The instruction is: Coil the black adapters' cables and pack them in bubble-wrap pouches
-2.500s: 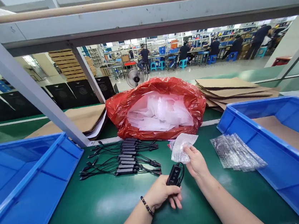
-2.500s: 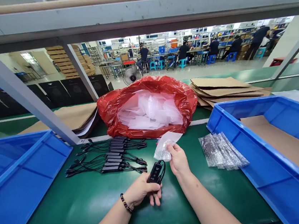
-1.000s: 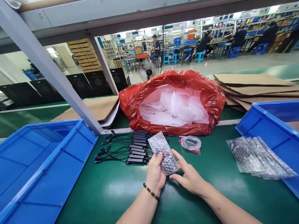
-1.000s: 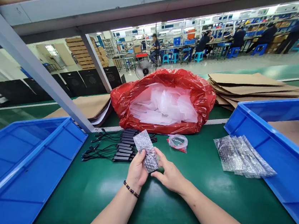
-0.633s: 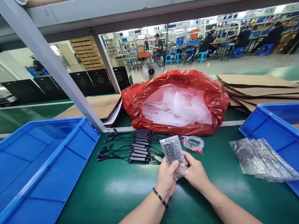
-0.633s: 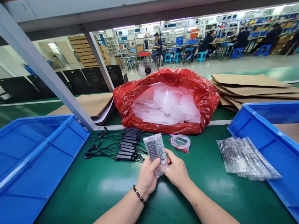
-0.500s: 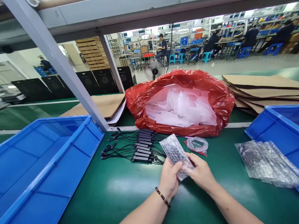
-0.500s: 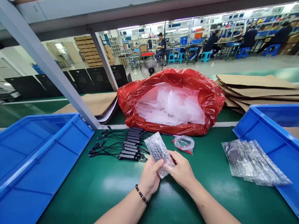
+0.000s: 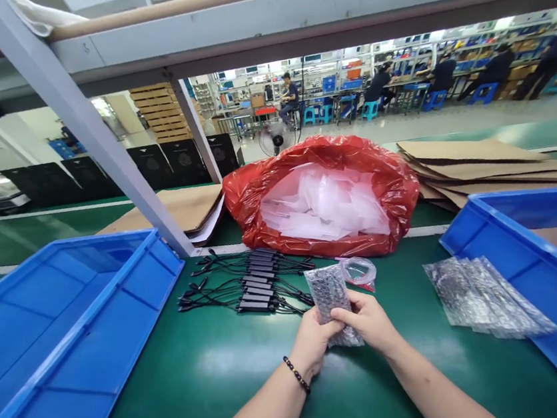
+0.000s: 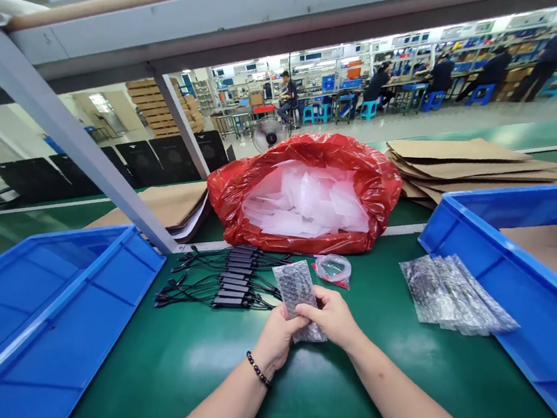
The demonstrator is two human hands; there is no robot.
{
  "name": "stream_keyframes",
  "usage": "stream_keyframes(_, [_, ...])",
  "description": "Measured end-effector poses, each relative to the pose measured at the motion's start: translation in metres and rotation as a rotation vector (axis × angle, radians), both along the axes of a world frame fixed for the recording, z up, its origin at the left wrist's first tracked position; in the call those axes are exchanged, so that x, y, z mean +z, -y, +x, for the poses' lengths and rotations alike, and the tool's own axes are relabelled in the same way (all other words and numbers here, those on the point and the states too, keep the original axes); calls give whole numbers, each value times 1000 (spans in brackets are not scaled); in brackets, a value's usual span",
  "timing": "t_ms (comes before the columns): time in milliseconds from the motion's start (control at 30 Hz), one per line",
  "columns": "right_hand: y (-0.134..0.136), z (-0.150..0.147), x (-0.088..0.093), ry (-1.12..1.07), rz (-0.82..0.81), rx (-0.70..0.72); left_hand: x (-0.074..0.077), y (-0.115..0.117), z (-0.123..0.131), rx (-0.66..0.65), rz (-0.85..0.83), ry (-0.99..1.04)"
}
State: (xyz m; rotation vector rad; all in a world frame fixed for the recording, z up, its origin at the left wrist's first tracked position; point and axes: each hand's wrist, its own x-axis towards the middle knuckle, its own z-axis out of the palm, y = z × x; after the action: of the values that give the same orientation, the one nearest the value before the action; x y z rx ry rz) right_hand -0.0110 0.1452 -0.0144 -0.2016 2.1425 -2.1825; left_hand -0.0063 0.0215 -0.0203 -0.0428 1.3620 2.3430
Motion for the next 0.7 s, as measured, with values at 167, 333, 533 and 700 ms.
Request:
stream_keyframes(167, [2,-1,1,5,-6,28,0,0,-1,-5,-37,-16])
stream_keyframes(333, [-23,7,29,-127,443,-243,-3,1,1,-211,-176,8])
stream_keyframes(533, [-102,8,39,129,1185,-631,-5,1,5,-351,-279,0])
stream_keyframes(700, [-142,-3,19,310,1375,-634,-7,0,9,-500,-325,-20])
